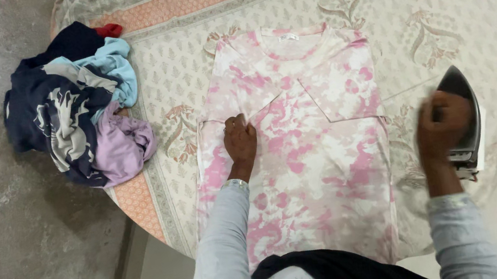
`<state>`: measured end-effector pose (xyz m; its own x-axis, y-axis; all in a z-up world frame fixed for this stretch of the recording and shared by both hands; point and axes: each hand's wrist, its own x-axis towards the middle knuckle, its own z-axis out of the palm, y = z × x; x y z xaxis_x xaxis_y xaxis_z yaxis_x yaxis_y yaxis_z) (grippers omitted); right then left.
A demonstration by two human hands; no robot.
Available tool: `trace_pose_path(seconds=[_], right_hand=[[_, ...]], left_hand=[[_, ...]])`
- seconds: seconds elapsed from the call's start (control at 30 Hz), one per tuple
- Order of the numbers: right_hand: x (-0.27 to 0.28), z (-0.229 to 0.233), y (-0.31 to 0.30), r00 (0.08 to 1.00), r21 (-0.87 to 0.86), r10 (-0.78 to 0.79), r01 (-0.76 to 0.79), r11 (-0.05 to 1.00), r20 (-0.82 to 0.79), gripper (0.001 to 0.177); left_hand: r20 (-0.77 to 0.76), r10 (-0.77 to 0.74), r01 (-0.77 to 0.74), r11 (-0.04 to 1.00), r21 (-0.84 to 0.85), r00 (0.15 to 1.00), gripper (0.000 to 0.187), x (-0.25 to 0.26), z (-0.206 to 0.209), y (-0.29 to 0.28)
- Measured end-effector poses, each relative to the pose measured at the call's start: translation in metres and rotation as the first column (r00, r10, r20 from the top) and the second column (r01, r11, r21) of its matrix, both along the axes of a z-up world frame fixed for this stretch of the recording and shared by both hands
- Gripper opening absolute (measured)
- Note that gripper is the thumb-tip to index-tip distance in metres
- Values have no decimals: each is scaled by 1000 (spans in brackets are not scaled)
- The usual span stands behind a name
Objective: The person irons a pink and white patterned shirt on a bed, smoothing it with hands and using an iron. After folding the shirt, the person picks up a dark blue floral t-shirt, lays it flat, and begins ironing it.
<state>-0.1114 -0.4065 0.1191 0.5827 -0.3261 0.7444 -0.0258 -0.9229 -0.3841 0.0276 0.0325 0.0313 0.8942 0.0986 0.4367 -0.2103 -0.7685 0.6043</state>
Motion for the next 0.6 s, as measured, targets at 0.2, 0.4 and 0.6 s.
trace_pose_path(seconds=[0.2, 0.4, 0.6], right_hand=[[122, -44, 191, 698, 405, 635, -503, 763, -331, 49], [181, -61, 237, 711, 292, 523, -433, 853, -471, 58], [205, -86, 241, 787, 257, 463, -388, 885, -408, 24]], left_hand=[[5, 26, -26, 1000, -4, 1000, 38, -5, 10, -3], [-83, 75, -79, 996, -45, 994, 40, -3, 11, -7], [-55, 101, -103, 994, -32, 993, 40, -2, 4, -11]])
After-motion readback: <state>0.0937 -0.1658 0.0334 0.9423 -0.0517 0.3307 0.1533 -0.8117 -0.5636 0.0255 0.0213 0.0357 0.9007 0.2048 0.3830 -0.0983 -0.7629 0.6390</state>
